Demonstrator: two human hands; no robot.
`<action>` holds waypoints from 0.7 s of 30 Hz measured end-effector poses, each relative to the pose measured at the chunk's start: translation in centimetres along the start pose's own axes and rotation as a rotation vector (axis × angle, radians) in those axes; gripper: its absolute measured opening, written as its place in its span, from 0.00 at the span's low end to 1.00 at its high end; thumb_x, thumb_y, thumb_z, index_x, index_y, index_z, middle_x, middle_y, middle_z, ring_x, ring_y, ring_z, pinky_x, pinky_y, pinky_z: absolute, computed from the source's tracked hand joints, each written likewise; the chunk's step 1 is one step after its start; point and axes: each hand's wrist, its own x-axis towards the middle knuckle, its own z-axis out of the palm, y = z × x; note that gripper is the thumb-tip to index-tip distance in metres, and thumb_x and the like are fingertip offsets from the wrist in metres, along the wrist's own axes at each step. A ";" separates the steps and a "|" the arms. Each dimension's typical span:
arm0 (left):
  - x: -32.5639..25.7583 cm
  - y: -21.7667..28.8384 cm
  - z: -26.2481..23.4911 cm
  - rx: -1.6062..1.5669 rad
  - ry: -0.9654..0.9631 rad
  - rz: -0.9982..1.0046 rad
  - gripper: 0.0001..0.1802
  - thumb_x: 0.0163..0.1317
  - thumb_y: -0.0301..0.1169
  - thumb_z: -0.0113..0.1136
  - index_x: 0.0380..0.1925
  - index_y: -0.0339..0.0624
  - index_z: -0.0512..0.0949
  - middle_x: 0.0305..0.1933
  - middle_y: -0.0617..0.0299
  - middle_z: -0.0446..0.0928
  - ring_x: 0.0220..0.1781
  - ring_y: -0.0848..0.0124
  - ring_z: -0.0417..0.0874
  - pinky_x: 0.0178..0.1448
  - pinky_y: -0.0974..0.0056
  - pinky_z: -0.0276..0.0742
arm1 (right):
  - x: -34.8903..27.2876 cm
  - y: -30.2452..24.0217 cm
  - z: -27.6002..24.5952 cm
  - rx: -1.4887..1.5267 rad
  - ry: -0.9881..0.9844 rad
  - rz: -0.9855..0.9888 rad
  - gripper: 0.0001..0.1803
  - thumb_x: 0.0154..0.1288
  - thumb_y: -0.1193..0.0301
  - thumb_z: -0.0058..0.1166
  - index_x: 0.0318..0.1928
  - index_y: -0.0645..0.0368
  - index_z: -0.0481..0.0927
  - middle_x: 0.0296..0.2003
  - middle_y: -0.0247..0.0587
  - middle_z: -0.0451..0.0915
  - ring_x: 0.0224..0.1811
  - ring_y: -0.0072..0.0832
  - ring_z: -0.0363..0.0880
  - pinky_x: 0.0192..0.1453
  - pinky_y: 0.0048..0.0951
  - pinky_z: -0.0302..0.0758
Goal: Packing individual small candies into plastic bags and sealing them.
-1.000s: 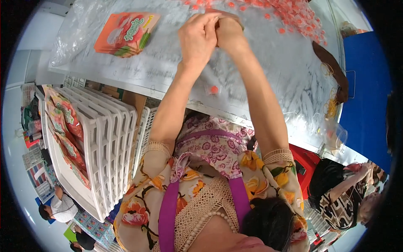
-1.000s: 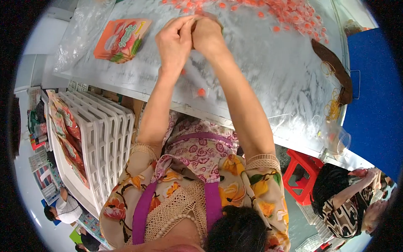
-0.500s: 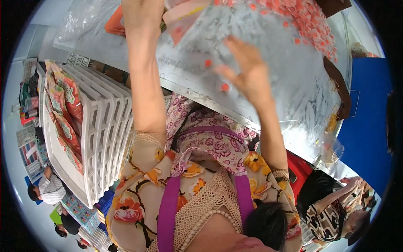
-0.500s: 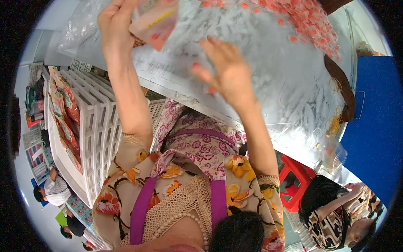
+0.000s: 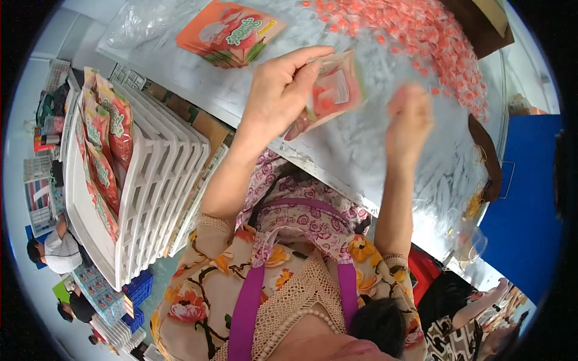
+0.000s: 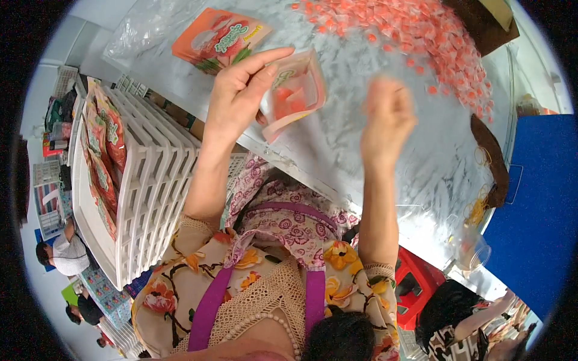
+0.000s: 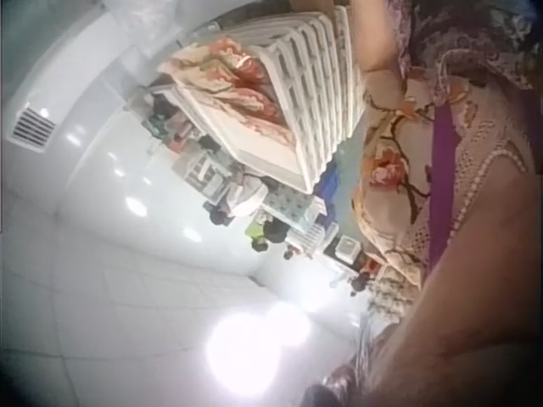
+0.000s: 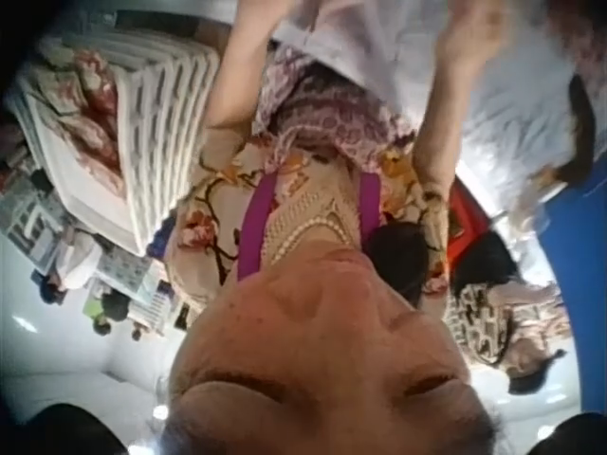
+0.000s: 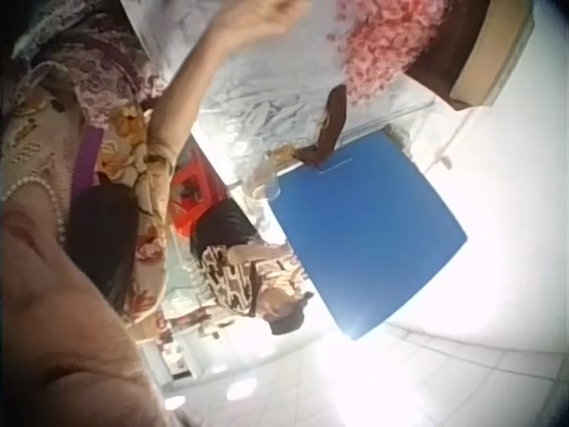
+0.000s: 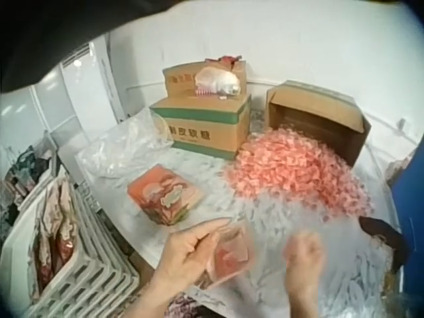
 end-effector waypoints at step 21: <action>0.7 -0.7 0.4 -0.152 0.212 0.064 0.18 0.66 0.26 0.50 0.55 0.38 0.75 0.22 0.62 0.77 0.16 0.77 0.75 0.21 0.69 0.72 | -2.8 -5.7 4.5 0.018 -0.172 -0.491 0.25 0.66 0.67 0.54 0.59 0.66 0.69 0.62 0.49 0.69 0.60 0.40 0.73 0.66 0.42 0.68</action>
